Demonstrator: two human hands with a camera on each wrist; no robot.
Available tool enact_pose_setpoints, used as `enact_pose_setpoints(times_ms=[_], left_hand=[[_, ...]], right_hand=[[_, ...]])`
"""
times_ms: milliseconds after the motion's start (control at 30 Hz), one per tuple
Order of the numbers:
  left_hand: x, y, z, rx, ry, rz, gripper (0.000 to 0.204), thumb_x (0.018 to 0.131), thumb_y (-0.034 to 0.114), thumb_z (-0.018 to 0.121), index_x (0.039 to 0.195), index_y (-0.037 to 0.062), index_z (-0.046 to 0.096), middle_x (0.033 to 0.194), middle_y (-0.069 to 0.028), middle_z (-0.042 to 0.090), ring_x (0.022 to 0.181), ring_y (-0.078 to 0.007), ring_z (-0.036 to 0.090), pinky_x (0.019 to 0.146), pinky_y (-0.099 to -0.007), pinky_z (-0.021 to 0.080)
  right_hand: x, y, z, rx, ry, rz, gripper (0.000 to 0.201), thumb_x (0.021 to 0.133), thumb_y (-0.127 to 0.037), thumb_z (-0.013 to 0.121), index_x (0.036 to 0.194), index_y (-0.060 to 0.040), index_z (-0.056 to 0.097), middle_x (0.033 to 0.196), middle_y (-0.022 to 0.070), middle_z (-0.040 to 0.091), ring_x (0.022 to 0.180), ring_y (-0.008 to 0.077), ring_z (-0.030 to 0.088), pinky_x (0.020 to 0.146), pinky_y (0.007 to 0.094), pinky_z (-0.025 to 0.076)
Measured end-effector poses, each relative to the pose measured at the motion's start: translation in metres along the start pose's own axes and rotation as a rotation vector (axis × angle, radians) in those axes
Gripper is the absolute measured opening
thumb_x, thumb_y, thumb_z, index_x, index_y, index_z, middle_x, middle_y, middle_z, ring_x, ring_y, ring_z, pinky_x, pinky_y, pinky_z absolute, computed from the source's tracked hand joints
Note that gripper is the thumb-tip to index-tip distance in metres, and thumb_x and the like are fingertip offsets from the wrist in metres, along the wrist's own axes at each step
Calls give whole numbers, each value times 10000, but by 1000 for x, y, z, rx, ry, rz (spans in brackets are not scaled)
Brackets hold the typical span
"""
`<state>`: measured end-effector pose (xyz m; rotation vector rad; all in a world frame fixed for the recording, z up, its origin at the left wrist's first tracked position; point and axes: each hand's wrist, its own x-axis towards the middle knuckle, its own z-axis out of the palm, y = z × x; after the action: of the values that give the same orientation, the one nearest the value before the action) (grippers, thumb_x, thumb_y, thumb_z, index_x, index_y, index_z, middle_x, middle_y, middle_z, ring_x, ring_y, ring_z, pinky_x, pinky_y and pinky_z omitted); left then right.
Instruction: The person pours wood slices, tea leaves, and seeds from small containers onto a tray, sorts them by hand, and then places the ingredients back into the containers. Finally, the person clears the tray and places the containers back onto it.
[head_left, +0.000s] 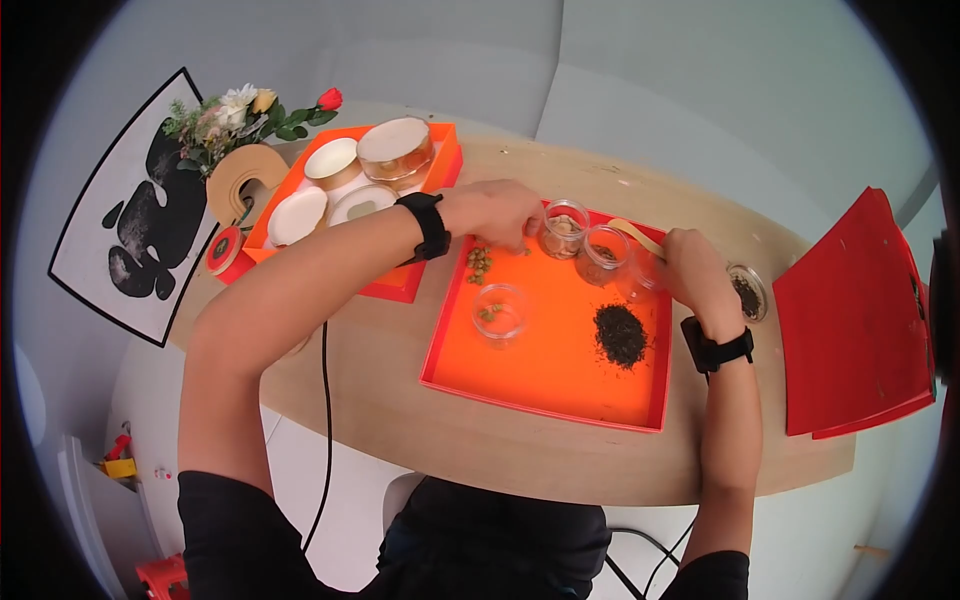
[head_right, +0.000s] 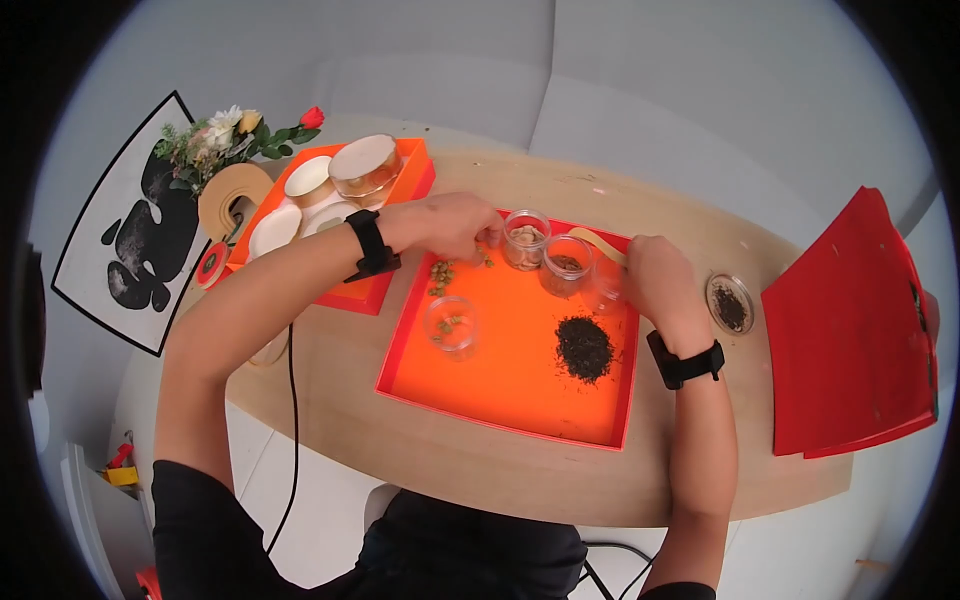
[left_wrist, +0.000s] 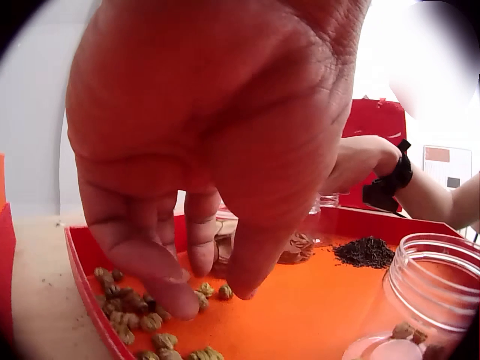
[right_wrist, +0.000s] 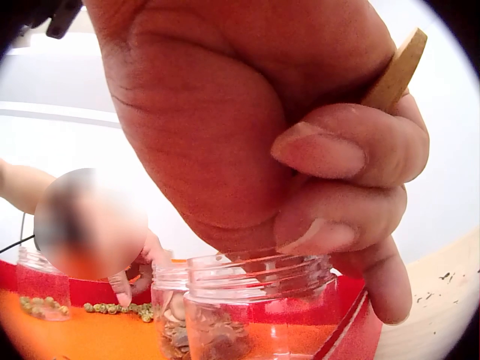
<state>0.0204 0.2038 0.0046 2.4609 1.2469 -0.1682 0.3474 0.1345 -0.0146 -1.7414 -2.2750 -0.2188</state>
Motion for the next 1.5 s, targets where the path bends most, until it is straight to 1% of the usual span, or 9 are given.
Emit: enact_pose_setpoints(times_ms=[133,233,400,700,933,1000,1100,1167,1500], left_hand=[[5,-1,10,-82,-59,-40,369,878,215,925,1157,29,773,1095,-136,789,1096,-304,758,916,-435,598],[8,-3,15,-75,-10,-14,295,893,195,917,1084,30,763,1024,-123,795,985,-260,780,835,-402,610],[7,1,17,-242,-68,-73,152,917,87,853,967,14,729,828,-85,779,718,-182,779,649,-346,598],[-2,3,17,-173,-115,-52,51,911,-31,701,915,-28,752,850,-114,795,733,-185,797,658,-328,618],[-23,13,0,-225,-90,-113,55,923,-24,713,946,-46,758,863,-114,793,733,-178,801,661,-331,625],[-36,19,-15,-185,-72,-14,70,944,14,732,969,-47,755,867,-109,790,776,-166,809,679,-327,620],[-68,35,-40,-315,57,38,106,961,52,746,1009,-42,756,879,-108,790,808,-156,809,698,-326,610],[-92,54,-51,-335,47,23,116,964,61,748,1025,-37,757,885,-108,791,805,-157,803,704,-325,605],[-108,48,-14,-287,-73,131,117,956,29,780,1055,-35,783,904,-101,798,822,-160,786,699,-331,590]], right_hand=[[-1,-5,-3,19,-10,30,246,920,-114,687,863,123,722,878,366,699,869,554,716,787,583,595],[0,-7,-5,11,-30,44,244,921,-100,674,861,133,715,876,372,696,876,549,721,792,578,600],[1,-6,-4,-53,-54,49,179,934,-85,684,907,75,762,929,321,762,891,504,767,816,560,641],[-1,-9,-6,-55,-53,43,180,934,-89,686,913,74,759,922,319,762,890,502,768,813,554,643],[0,-6,-3,-52,-48,44,182,939,-93,689,912,75,753,924,315,761,904,502,766,819,550,639],[-2,-8,-5,-52,-34,36,182,940,-91,688,918,78,752,925,317,758,905,504,762,816,551,635],[-1,-8,-6,-55,-56,34,184,939,-90,688,921,81,752,927,320,756,900,503,759,813,550,633],[-1,-6,-4,-59,-46,36,182,940,-88,685,920,81,752,928,319,756,898,503,759,811,551,634],[0,-12,-10,-48,-66,61,183,943,-84,680,910,78,757,926,317,758,898,501,763,809,555,635]])
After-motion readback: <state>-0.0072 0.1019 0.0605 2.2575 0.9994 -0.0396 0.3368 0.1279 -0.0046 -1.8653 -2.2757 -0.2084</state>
